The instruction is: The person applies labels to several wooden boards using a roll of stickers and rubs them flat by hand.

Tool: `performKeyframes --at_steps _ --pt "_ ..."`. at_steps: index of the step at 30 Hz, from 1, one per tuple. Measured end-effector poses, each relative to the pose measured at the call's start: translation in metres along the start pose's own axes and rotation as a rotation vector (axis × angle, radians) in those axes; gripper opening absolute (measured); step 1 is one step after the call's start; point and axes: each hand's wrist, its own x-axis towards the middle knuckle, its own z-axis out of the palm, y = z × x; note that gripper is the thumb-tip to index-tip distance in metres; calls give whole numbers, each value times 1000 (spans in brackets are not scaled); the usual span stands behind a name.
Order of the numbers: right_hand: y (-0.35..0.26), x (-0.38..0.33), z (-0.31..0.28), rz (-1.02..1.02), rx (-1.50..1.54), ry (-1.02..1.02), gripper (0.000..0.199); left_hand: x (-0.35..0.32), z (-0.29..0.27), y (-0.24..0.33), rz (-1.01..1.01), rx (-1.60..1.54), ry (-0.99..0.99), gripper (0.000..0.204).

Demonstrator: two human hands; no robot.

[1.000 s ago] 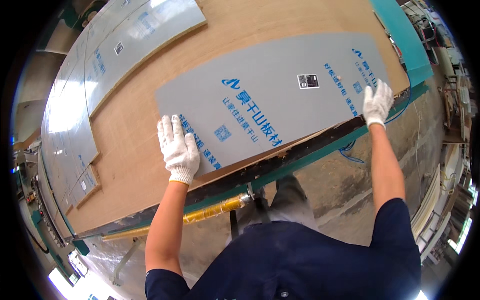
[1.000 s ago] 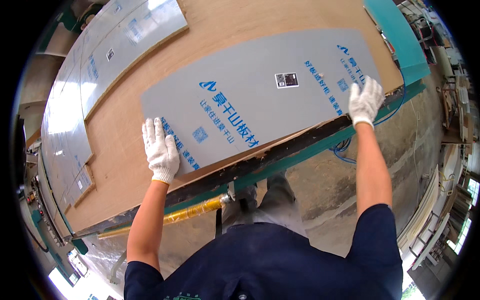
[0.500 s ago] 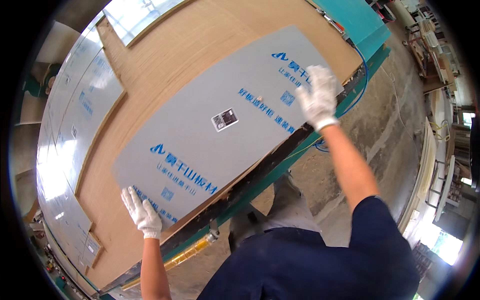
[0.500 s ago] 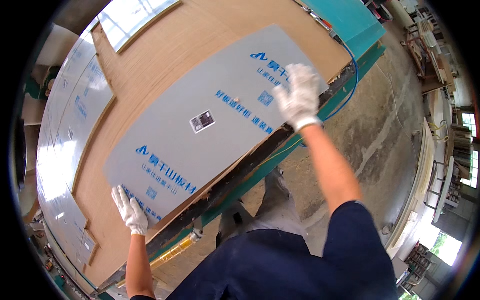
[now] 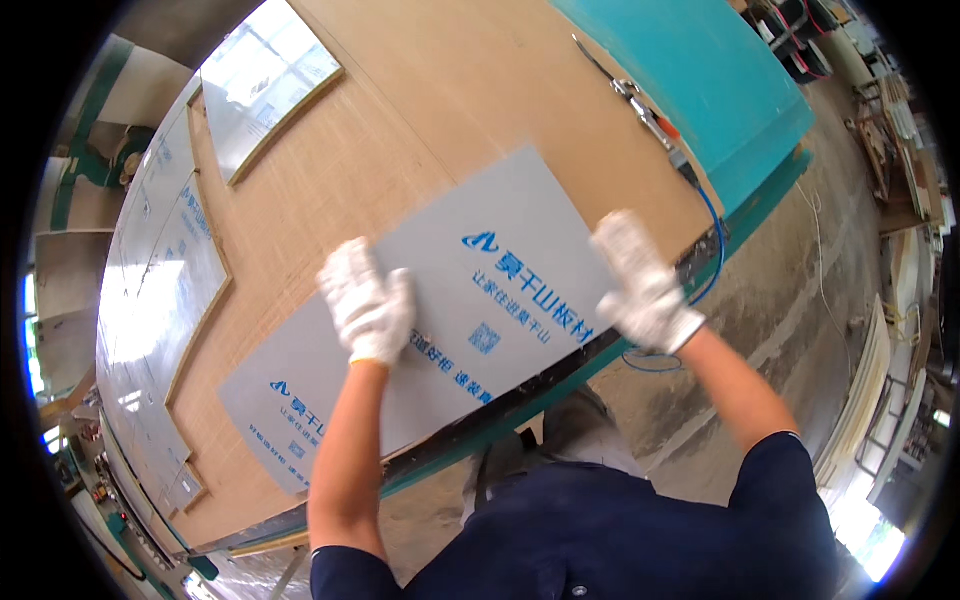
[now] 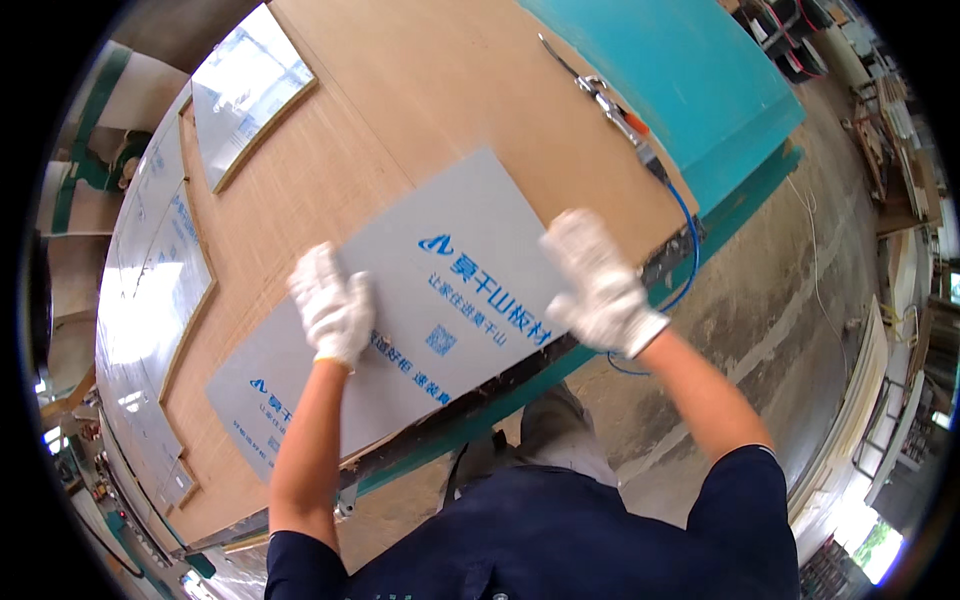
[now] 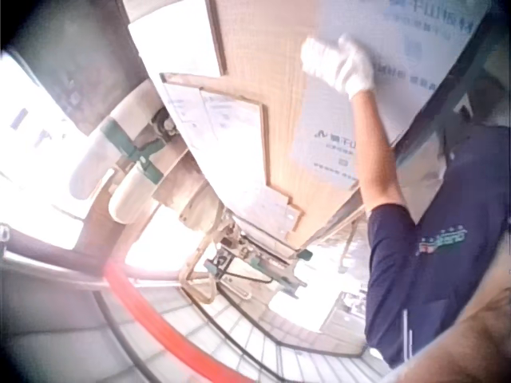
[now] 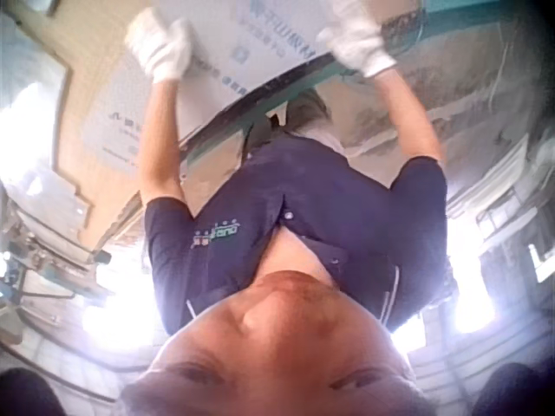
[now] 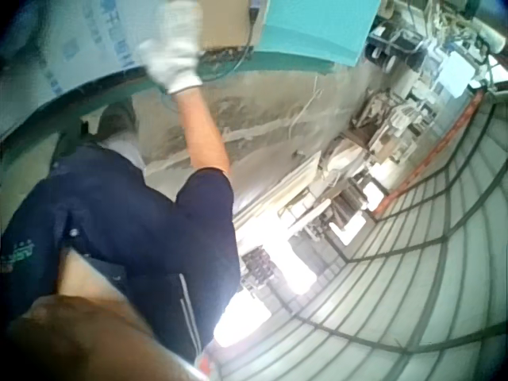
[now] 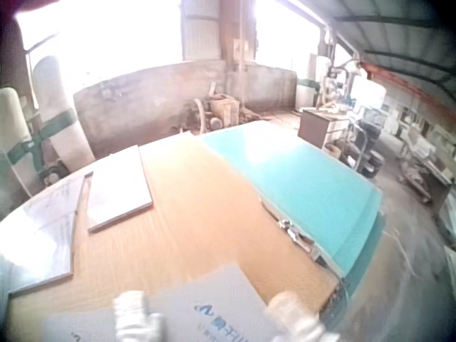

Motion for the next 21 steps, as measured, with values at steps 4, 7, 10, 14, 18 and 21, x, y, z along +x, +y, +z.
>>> performKeyframes --at_steps 4,7,10,14,18,21 --pt "3 50 18 -132 112 -282 97 17 17 57 99 -3 35 82" --pt "27 161 37 -168 137 -135 93 18 11 57 102 -2 -7 82" --pt "60 255 62 -16 253 52 87 21 15 64 111 -15 -13 81" --pt "49 181 66 -134 191 196 90 19 12 59 86 -8 -23 81" --pt "-2 -8 8 -51 278 -366 101 21 13 57 70 -36 -15 81" --pt "-11 -70 -18 -70 273 -427 95 20 11 58 72 -27 -13 81"
